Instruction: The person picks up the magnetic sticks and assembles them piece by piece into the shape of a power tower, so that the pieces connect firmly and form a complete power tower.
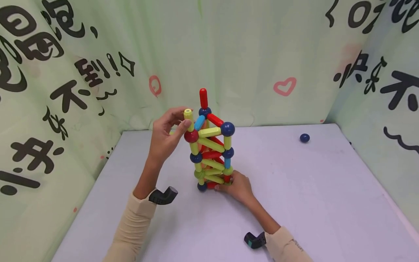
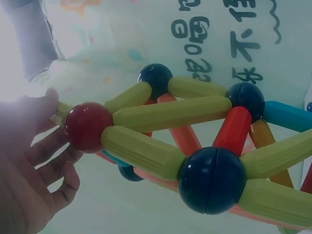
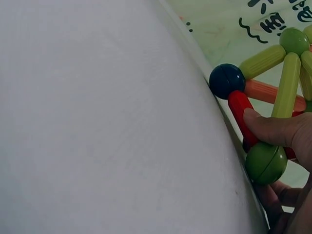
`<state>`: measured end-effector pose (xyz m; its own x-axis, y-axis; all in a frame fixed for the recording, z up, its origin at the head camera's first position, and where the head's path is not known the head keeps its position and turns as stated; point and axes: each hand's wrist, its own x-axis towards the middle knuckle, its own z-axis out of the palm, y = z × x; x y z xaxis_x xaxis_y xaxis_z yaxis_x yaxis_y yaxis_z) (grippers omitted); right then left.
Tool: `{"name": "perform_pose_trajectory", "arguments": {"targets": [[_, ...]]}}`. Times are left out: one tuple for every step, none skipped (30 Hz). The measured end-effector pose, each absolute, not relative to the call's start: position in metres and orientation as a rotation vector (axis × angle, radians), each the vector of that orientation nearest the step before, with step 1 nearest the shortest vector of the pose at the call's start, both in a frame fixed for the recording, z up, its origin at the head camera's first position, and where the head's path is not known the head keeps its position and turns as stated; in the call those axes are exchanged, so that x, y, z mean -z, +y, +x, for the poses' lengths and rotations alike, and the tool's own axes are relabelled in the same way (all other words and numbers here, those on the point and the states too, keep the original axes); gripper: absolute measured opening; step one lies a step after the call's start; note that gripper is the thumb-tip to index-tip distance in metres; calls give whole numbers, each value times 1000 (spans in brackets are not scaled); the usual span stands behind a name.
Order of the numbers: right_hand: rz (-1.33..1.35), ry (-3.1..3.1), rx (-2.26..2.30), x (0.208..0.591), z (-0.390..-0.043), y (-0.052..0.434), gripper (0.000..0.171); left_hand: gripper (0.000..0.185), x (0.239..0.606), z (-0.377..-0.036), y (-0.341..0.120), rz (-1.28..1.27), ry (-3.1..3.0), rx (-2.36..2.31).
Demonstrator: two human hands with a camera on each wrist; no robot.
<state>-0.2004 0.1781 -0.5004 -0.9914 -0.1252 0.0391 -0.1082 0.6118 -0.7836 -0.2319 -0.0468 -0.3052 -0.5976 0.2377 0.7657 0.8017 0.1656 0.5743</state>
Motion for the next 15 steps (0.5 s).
{"name": "perform_pose_trajectory", "arguments": {"targets": [[-204, 2800, 1366, 500, -201, 178, 51, 32, 305, -232, -47, -989, -1936, 1439], [-212, 2800, 1368, 500, -201, 178, 51, 32, 305, -232, -47, -997, -1935, 1433], [-207, 2796, 1373, 500, -201, 178, 51, 32, 305, -232, -48, -1005, -1933, 1432], [-204, 2794, 1377, 499, -201, 178, 51, 32, 306, -233, -48, -1010, -1932, 1433], [-201, 2792, 1377, 499, -201, 178, 51, 32, 306, -233, -49, -1010, -1928, 1440], [-206, 2795, 1373, 499, -201, 177, 52, 32, 307, -235, -50, -1007, -1921, 1455], [-201, 2794, 1375, 498, -201, 177, 52, 31, 309, -236, -51, -998, -1913, 1479], [-193, 2797, 1373, 498, -201, 176, 53, 30, 311, -240, -53, -978, -1906, 1510], [-175, 2798, 1375, 498, -201, 176, 53, 29, 313, -244, -55, -943, -1903, 1545], [-171, 2802, 1373, 498, -200, 175, 53, 29, 317, -250, -57, -897, -1905, 1574], [-159, 2805, 1377, 498, -200, 175, 53, 29, 322, -258, -60, -838, -1913, 1591], [-147, 2811, 1378, 498, -200, 174, 53, 28, 329, -268, -64, -767, -1935, 1600], [-125, 2815, 1385, 498, -200, 173, 53, 27, 338, -278, -68, -686, -1969, 1600], [-110, 2825, 1385, 499, -200, 172, 53, 26, 348, -289, -72, -599, -2017, 1587], [-95, 2832, 1387, 500, -200, 172, 54, 25, 359, -299, -78, -509, -2076, 1563]]}}
